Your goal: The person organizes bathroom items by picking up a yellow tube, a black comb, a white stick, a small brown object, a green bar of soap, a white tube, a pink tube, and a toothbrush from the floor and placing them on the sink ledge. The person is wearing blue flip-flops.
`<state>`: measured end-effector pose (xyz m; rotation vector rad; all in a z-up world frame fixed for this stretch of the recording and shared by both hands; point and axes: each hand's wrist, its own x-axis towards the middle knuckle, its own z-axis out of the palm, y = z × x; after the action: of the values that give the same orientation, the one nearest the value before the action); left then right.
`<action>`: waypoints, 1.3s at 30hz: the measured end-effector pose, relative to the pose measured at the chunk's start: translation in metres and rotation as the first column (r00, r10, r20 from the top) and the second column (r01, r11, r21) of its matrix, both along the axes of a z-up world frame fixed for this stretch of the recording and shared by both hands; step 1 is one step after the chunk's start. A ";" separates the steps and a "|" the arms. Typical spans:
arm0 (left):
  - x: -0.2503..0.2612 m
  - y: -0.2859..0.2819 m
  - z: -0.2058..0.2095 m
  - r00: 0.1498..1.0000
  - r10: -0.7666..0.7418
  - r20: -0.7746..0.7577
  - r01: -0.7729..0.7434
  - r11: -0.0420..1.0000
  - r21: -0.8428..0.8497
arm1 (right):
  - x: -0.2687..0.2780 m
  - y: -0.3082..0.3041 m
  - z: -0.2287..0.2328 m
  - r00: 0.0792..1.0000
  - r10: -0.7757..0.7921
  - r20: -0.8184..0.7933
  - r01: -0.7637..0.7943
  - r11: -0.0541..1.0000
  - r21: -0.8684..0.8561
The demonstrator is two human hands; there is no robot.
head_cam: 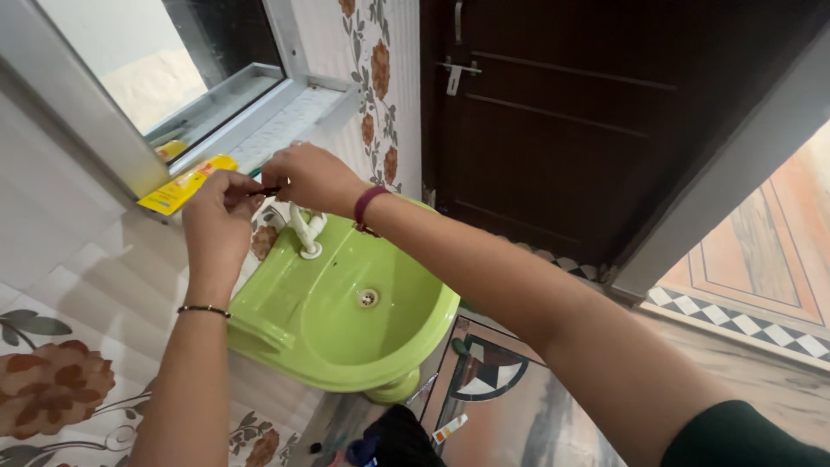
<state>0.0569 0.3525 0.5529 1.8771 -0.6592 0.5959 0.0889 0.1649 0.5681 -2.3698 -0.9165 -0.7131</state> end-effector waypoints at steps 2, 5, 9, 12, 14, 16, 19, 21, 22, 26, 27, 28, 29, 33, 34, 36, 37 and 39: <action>0.011 0.006 0.003 1.000 -0.009 -0.008 0.008 1.000 -0.019 | 0.009 0.007 0.005 0.996 -0.006 0.093 0.010 0.999 -0.043; 0.025 0.015 0.007 0.999 -0.003 -0.037 0.002 0.999 -0.034 | 0.022 0.017 0.011 0.990 -0.068 -0.121 0.071 0.997 0.021; 0.036 0.026 0.007 0.999 0.028 0.030 -0.027 0.998 -0.057 | 0.042 0.024 0.010 0.996 -0.067 -0.065 0.069 0.998 0.017; 0.039 0.033 0.000 0.977 0.185 0.109 -0.184 0.983 -0.023 | 0.056 0.026 0.001 0.996 -0.092 0.022 0.092 0.996 0.008; 0.039 0.035 -0.009 0.904 0.284 0.320 -0.333 0.936 0.110 | 0.062 0.027 -0.007 0.991 -0.110 0.076 0.108 0.994 0.030; 0.041 0.036 -0.015 0.839 0.320 0.441 -0.437 0.878 0.195 | 0.066 0.031 -0.014 0.989 -0.125 0.084 0.118 0.990 0.080; 0.048 0.028 -0.023 0.802 0.335 0.495 -0.513 0.810 0.284 | 0.072 0.037 -0.020 0.986 -0.159 0.059 0.153 0.984 0.086; 0.053 0.023 -0.028 0.767 0.345 0.541 -0.571 0.752 0.330 | 0.075 0.039 -0.021 0.983 -0.173 0.067 0.168 0.984 0.065; 0.054 0.022 -0.030 0.766 0.349 0.540 -0.575 0.747 0.333 | 0.076 0.040 -0.022 0.981 -0.170 0.088 0.166 0.985 0.054; 0.058 0.014 -0.038 0.757 0.386 0.527 -0.606 0.716 0.347 | 0.075 0.044 -0.024 0.974 -0.210 0.082 0.209 0.978 0.014; 0.059 0.013 -0.040 0.755 0.399 0.521 -0.615 0.706 0.350 | 0.074 0.045 -0.024 0.975 -0.211 0.075 0.210 0.978 0.020; 0.060 0.013 -0.042 0.742 0.407 0.532 -0.630 0.695 0.346 | 0.073 0.046 -0.024 0.975 -0.213 0.070 0.212 0.977 0.026; 0.060 0.013 -0.044 0.729 0.416 0.543 -0.644 0.684 0.342 | 0.072 0.047 -0.024 0.974 -0.215 0.064 0.213 0.976 0.033; 0.059 0.016 -0.051 0.675 0.434 0.597 -0.690 0.658 0.301 | 0.067 0.050 -0.026 0.971 -0.218 0.102 0.217 0.976 0.020; 0.059 0.015 -0.052 0.670 0.440 0.598 -0.695 0.655 0.297 | 0.064 0.050 -0.027 0.969 -0.221 0.112 0.220 0.975 0.021; 0.060 0.013 -0.053 0.660 0.451 0.600 -0.705 0.648 0.289 | 0.063 0.050 -0.028 0.965 -0.226 0.130 0.227 0.974 0.009; 0.061 0.012 -0.053 0.658 0.456 0.599 -0.710 0.641 0.291 | 0.063 0.050 -0.028 0.964 -0.228 0.137 0.230 0.973 -0.004; 0.062 0.011 -0.053 0.654 0.466 0.596 -0.720 0.627 0.299 | 0.063 0.051 -0.029 0.963 -0.228 0.143 0.236 0.971 -0.041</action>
<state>0.1185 0.3638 0.5000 2.5238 -0.4751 1.4946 0.1520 0.2157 0.5388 -2.5320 -0.7276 -0.9637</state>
